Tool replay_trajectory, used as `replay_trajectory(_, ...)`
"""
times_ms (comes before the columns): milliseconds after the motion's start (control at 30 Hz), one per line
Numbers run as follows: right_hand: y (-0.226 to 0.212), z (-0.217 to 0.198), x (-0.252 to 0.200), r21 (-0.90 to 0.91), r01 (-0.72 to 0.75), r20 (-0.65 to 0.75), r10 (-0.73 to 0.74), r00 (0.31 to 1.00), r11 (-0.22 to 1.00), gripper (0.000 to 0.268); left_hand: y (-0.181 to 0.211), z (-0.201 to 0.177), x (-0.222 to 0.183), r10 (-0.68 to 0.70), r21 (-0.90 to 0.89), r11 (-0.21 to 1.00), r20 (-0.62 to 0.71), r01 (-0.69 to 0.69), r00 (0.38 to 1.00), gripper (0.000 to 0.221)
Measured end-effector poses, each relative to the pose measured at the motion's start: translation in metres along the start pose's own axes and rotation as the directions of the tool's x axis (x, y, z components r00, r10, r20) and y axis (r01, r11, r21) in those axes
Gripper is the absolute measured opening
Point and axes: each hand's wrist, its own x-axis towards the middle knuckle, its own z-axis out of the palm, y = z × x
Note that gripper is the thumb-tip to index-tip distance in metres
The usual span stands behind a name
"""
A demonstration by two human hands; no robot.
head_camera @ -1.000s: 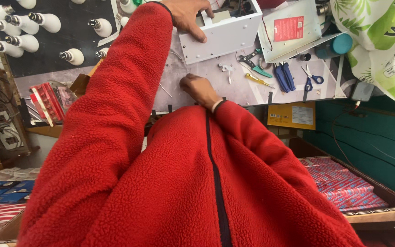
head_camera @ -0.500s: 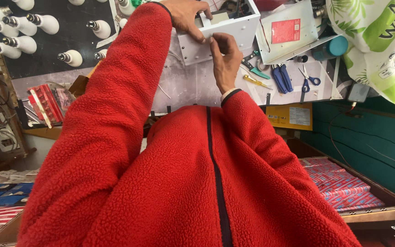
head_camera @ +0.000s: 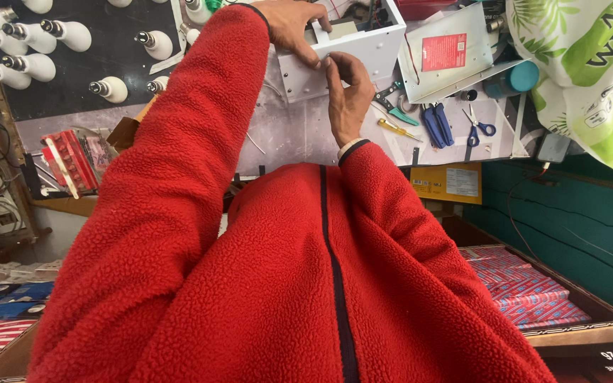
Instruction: The person connects a battery and internal components into a white electronic housing, places the cover on the housing, and secures the cover by inserting and tightening screws.
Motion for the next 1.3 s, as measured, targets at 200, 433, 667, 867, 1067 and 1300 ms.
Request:
replay_trajectory(200, 0.001, 0.002, -0.001, -0.054, 0.037, -0.017, -0.038, 0.999, 0.998, 0.012, -0.003, 0.002, 0.003, 0.015, 0.017, 1.000, -0.010, -0.015, 1.000, 0.090)
replay_trajectory(433, -0.008, 0.005, -0.003, -0.058, 0.052, -0.054, -0.055, 0.997, 0.997, 0.011, -0.010, 0.007, 0.014, 0.050, 0.020, 0.999, -0.022, -0.050, 0.998, 0.089)
replay_trajectory(667, -0.009, 0.008, -0.006, -0.106, 0.085, -0.088, -0.095, 0.992, 0.991, 0.010, 0.001, 0.006, 0.004, 0.018, 0.071, 0.997, -0.002, -0.018, 1.000, 0.091)
replay_trajectory(867, -0.005, 0.011, -0.009, -0.200, 0.112, -0.110, -0.136, 0.985, 0.973, 0.017, -0.006, 0.010, 0.011, 0.056, 0.050, 0.997, -0.023, -0.055, 0.998, 0.091)
replay_trajectory(1067, -0.010, 0.013, -0.009, -0.198, 0.036, -0.132, -0.062, 0.989, 0.980, 0.020, -0.002, 0.008, 0.008, 0.033, -0.011, 0.999, 0.012, -0.033, 0.999, 0.092)
replay_trajectory(1300, -0.002, 0.014, -0.012, -0.131, 0.061, -0.129, -0.078, 0.989, 0.989, 0.015, 0.000, 0.007, 0.003, -0.001, 0.006, 1.000, 0.015, 0.001, 1.000, 0.090)
